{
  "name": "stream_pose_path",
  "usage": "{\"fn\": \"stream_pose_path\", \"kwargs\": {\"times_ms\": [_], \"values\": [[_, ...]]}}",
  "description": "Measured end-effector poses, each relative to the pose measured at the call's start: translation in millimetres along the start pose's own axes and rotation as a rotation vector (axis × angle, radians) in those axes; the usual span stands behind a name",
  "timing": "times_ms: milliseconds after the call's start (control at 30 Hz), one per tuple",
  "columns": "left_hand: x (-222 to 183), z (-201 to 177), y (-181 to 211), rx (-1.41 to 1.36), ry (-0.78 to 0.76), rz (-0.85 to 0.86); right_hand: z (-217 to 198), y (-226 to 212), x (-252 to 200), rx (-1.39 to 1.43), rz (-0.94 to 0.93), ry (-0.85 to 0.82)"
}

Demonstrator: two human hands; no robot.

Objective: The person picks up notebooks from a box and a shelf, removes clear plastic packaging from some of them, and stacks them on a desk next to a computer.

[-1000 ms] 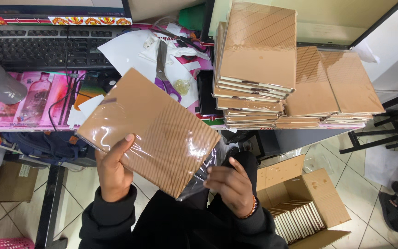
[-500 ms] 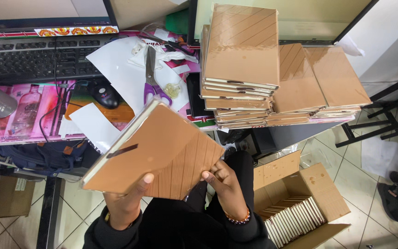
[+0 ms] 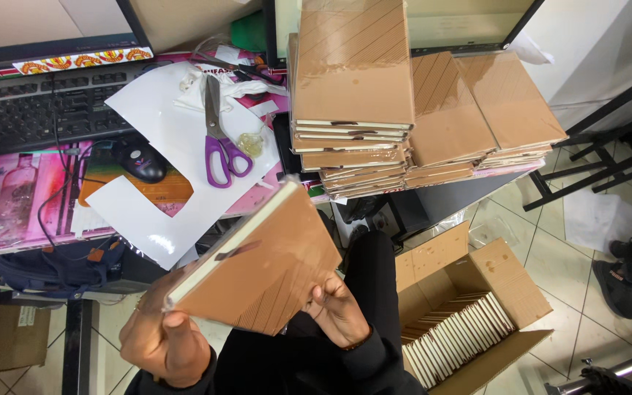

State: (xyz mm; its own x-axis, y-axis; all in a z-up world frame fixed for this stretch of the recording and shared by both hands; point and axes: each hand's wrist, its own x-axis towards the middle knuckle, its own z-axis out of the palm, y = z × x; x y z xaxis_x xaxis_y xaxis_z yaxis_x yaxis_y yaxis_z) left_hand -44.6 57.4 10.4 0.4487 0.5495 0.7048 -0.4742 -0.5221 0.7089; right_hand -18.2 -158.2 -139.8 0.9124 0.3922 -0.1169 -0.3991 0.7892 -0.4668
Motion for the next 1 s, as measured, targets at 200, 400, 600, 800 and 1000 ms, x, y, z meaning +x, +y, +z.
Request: {"fn": "stream_pose_path", "kwargs": {"times_ms": [200,400,600,800,1000], "values": [[-6.8,-4.5,-12.6,0.008,0.149,-0.076,8.3,-18.5,-1.0,-0.085,-0.072,-0.102],[-2.2,3.2,-17.2,-0.281,-0.256,-0.121,-66.9,-20.6,-11.9,-0.121,-0.072,-0.037],[-6.8,14.5,-4.0,-0.054,-0.431,-0.085,-47.2,-43.0,-20.6,-0.160,-0.181,-0.098],[3.9,26.1,19.0,0.111,-0.440,0.367,-108.0,-38.7,-25.5,-0.191,-0.222,-0.009],[-0.3,34.7,27.7,0.065,-0.492,0.420,-54.7,-26.1,-6.3,-0.184,-0.125,-0.055]]}}
